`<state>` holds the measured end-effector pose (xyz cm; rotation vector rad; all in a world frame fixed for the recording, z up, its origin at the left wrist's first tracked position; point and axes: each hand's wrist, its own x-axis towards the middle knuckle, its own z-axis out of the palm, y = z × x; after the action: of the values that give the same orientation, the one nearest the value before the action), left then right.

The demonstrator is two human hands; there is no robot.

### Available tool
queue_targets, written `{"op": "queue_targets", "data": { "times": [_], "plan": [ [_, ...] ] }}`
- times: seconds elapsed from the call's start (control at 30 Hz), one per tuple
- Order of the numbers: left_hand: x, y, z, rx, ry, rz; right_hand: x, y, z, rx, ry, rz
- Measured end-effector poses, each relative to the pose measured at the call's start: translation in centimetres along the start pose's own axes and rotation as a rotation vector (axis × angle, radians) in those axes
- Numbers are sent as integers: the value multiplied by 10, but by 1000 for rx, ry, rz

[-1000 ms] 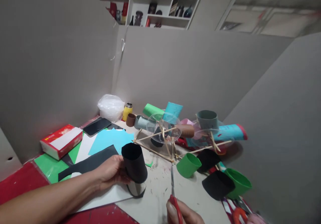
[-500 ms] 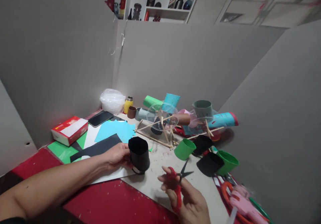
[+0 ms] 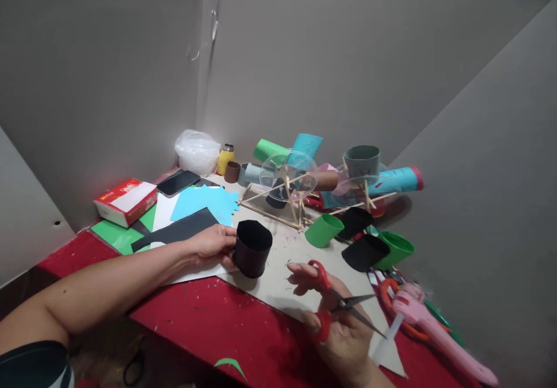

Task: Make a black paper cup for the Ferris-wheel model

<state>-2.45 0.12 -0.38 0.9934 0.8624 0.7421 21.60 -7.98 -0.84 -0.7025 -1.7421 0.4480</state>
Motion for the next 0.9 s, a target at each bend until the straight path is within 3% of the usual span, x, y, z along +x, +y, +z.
{"op": "queue_targets", "data": {
  "times": [0.2,0.6,0.73,0.9],
  "plan": [
    [-4,2,4,88,-43,-7,-2,-2,-3,94,-13,-50],
    [-9,0,13,269,-63,-27,14,-21,-3,-165,-329,-253],
    [-5,-2,12,117,-35,29,12,-20,-4,-200,-256,-167],
    [-7,2,13,-128,5,-23,9,-13,-4,-103,-27,134]
  ]
}}
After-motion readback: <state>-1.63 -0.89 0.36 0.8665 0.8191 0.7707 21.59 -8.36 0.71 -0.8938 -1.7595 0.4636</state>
